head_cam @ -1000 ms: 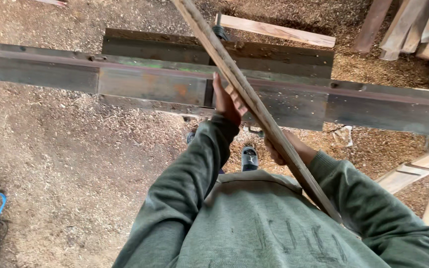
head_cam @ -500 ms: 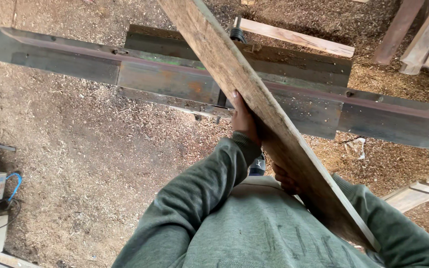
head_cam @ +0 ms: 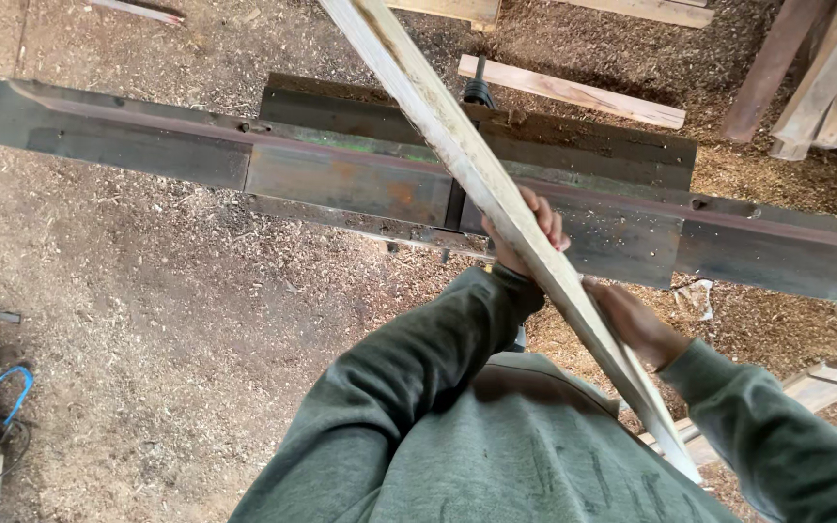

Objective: The person places a wooden plank onto a woodworking machine and feeds it through the machine by hand multiple times.

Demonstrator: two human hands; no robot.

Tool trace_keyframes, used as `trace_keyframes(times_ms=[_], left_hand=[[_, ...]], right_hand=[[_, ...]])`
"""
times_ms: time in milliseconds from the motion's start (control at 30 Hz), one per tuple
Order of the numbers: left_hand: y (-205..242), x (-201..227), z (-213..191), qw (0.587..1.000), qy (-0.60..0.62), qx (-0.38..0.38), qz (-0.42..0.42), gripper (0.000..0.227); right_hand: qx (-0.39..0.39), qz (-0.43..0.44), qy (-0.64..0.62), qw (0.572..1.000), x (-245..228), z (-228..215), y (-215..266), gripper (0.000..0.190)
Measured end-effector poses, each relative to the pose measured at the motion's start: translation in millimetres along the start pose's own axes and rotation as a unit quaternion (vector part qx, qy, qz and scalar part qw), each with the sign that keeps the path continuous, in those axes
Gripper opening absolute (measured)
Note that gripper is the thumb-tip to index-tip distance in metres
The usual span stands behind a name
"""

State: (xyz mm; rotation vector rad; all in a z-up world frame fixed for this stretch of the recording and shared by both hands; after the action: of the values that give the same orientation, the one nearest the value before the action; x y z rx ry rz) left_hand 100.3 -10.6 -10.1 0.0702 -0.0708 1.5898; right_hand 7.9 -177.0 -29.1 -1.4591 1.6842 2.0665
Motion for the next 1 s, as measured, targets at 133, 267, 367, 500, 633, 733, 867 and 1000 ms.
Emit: trace_keyframes(times_ms=[133,267,367,500,633,733,867,1000], left_hand=[[-15,-13,30,0.993,0.035,-0.095,-0.052,0.039],[-24,-29,64,0.965,0.121,-0.207,-0.107,0.036],[-21,-42,57,0.97,0.035,-0.202,-0.132,0.032],[8,-2,16,0.864,-0.482,-0.146,0.006,0.026],[69,57,31,0.592,-0.75,-0.2,0.214,0.022],[88,36,52,0.501,-0.781,-0.312,0.204,0.023],[58,-33,83,0.38,-0.82,-0.359,0.232,0.037],[6,-92,80,0.319,-0.869,-0.319,0.202,0.068]], right_hand=[[0.09,0.001,0.063,0.994,5,-41,-7,0.058],[0.081,-0.042,0.059,0.994,2,-61,3,0.049],[0.059,-0.144,0.07,0.985,-22,-61,26,0.041],[0.199,-0.208,0.16,0.944,-58,-96,76,0.039],[0.356,-0.19,0.319,0.857,-70,-130,108,0.04],[0.381,-0.212,0.462,0.772,-70,-146,109,0.047],[0.364,-0.249,0.564,0.698,-51,-173,90,0.051],[0.333,-0.308,0.6,0.659,-23,-205,70,0.051]])
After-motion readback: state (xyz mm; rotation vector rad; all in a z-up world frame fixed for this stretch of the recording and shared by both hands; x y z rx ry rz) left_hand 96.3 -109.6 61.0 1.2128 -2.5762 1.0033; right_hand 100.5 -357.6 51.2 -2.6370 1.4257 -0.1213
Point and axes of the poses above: each hand's wrist, its own y-axis away from the middle knuckle, its own z-axis out of the palm, x = y × z, the point moved 9 cm from there along -y, towards the middle knuckle, and after that the axes turned 4 degrees about z, right-handed, at the moved point
